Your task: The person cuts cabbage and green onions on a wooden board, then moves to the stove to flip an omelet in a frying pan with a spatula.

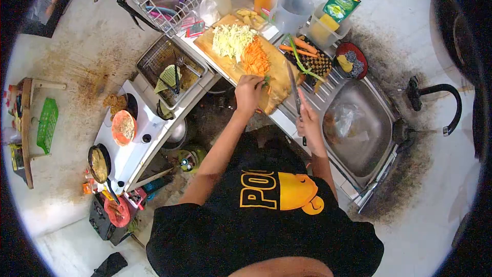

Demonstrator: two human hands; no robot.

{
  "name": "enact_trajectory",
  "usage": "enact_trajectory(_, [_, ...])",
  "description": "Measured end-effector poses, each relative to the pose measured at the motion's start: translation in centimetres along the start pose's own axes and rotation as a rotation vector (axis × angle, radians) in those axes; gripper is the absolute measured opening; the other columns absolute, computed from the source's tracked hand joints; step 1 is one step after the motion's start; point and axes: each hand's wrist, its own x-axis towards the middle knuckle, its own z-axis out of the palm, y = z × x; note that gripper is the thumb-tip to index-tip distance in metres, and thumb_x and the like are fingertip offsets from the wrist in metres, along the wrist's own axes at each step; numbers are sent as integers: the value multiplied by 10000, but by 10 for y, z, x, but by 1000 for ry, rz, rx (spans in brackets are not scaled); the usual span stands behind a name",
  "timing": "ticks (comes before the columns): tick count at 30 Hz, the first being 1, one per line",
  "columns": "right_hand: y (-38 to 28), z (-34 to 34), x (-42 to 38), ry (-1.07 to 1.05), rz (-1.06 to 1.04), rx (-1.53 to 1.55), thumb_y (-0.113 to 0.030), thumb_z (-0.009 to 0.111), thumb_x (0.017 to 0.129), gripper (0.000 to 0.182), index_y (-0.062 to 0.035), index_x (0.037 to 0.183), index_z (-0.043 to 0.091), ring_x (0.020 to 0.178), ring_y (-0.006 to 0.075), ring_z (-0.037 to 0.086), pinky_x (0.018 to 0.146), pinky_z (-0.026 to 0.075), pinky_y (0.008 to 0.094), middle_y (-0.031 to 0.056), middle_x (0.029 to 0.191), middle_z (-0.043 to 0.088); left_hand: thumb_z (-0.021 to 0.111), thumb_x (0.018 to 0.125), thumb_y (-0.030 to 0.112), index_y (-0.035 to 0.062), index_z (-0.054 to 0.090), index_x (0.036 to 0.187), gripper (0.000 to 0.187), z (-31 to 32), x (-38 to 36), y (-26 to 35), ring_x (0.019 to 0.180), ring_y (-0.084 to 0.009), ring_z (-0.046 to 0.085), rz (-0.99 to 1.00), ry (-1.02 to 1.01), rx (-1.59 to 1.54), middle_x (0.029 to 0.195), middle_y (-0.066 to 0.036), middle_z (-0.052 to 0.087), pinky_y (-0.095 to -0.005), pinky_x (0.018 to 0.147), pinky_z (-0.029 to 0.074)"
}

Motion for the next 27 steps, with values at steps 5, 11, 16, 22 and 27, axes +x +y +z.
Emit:
enact_trajectory(5, [5, -21, -6, 3, -41, -56, -313, 403, 1059, 427, -277, 1484, 405, 404, 22, 267, 360, 246, 201, -104, 539, 255, 726, 762, 106, 43, 740, 969, 217, 4, -17, -1, 950, -303, 593, 154, 36, 167, 1002, -97, 663, -390, 816, 501])
enact_trajectory(11, [26, -16, -6, -103, -13, -105, -276, 425, 1054, 413, -253, 1466, 441, 414, 30, 298, 377, 289, 212, -84, 560, 315, 709, 774, 83, 45, 733, 1009, 239, 6, -21, -16, 964, -320, 588, 98, -37, 129, 1024, -128, 651, -400, 829, 495])
enact_trajectory(16, [32, -8, -6, -128, -79, -199, -275, 434, 1054, 427, -250, 1480, 421, 453, 13, 238, 390, 208, 188, -106, 581, 225, 702, 748, 27, 3, 749, 895, 157, -6, -5, -17, 890, -353, 599, -238, -45, 91, 847, -176, 648, -429, 795, 487])
enact_trajectory(22, [45, 5, 21, -48, -601, -611, -188, 433, 1042, 398, -195, 1437, 482, 861, 170, 643, 791, 503, 278, 95, 1016, 702, 692, 759, 64, 30, 739, 821, 85, -14, 1, -14, 859, -322, 595, -237, -45, 129, 865, -143, 657, -412, 806, 459])
enact_trajectory(27, [35, 13, 36, -128, -457, -687, -173, 469, 1012, 381, -247, 1380, 531, 1074, 415, 604, 898, 493, 415, 243, 1182, 617, 708, 723, 53, 42, 724, 870, 148, -9, -10, -30, 897, -289, 594, 192, 28, 284, 915, -94, 669, -412, 790, 452])
